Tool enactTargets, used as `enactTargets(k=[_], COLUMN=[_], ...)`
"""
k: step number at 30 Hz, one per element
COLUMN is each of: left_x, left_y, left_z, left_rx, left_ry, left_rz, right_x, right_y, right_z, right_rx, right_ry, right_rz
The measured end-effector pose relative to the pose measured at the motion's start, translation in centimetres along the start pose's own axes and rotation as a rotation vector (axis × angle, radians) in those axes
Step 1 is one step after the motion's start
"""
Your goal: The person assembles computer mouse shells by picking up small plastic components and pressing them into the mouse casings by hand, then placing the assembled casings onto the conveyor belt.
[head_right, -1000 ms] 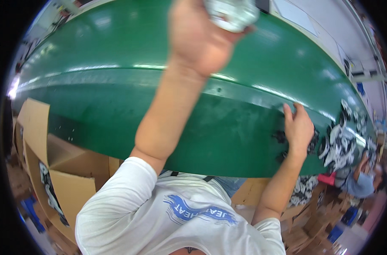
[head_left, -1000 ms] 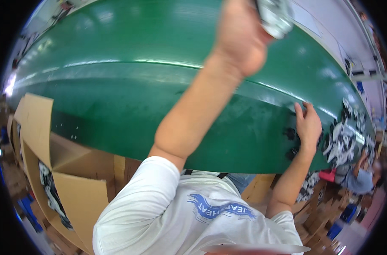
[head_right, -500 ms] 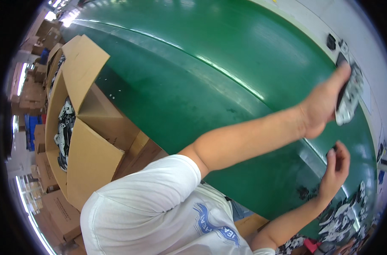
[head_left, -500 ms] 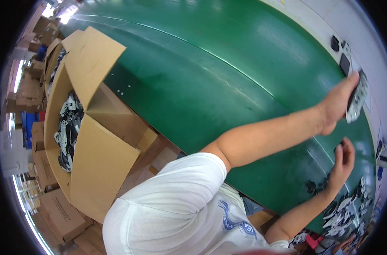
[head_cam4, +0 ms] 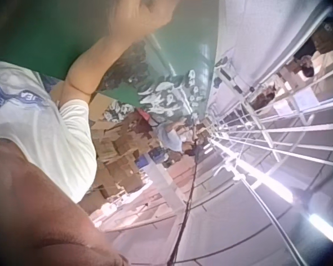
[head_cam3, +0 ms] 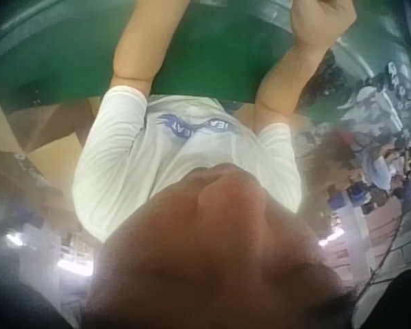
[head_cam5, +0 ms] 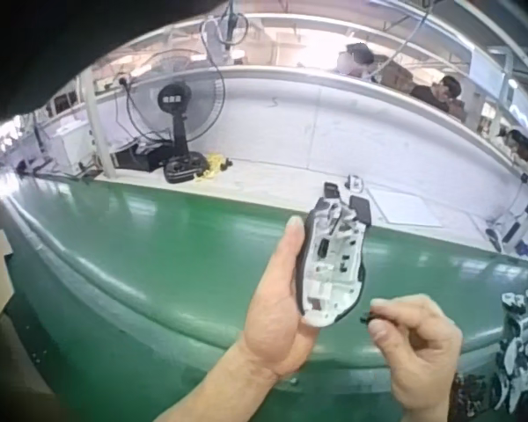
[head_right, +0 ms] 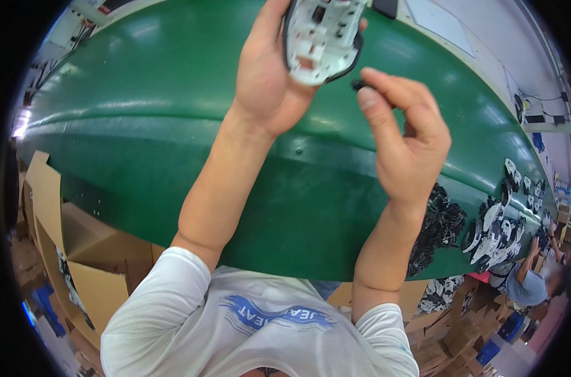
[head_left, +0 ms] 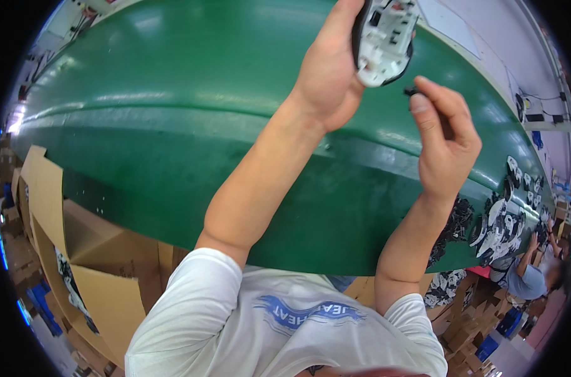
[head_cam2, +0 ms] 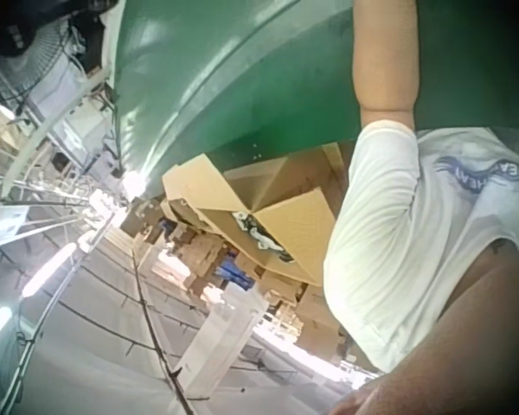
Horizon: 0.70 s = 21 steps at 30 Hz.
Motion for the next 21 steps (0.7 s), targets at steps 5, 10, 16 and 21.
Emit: enactTargets(k=[5, 10, 16, 21], left_x=[2.5, 3.8, 5.0, 5.0], left_y=[0.3, 0.9, 2.0, 2.1], left_z=[0.0, -0.3, -1.4, -2.2], left_rx=[-0.036, 0.007, 0.038, 0.029], left_ry=[-0.311, -0.421, -0.570, -0.532], left_rz=[-0.004, 0.046, 0.078, 0.032], right_x=[0.8, 0.7, 0.9, 1.8], right_y=[0.1, -0.2, -0.2, -0.3], right_z=[0.8, 1.5, 1.4, 2.1], right_rx=[-0.044, -0.104, -0.284, -0.213], right_ry=[-0.194, -0.166, -0.288, 0.104], right_rz=[-0.095, -0.070, -0.111, 0.095])
Point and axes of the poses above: each hand's wrist, its own y-axis away from the middle knuckle, its own z-axis out of the back of the hand, x = y × z, the point moved 3 cm from there along -y, towards the middle knuckle, and after that the axes turned 5 degrees about y, right-handed, at the moved point
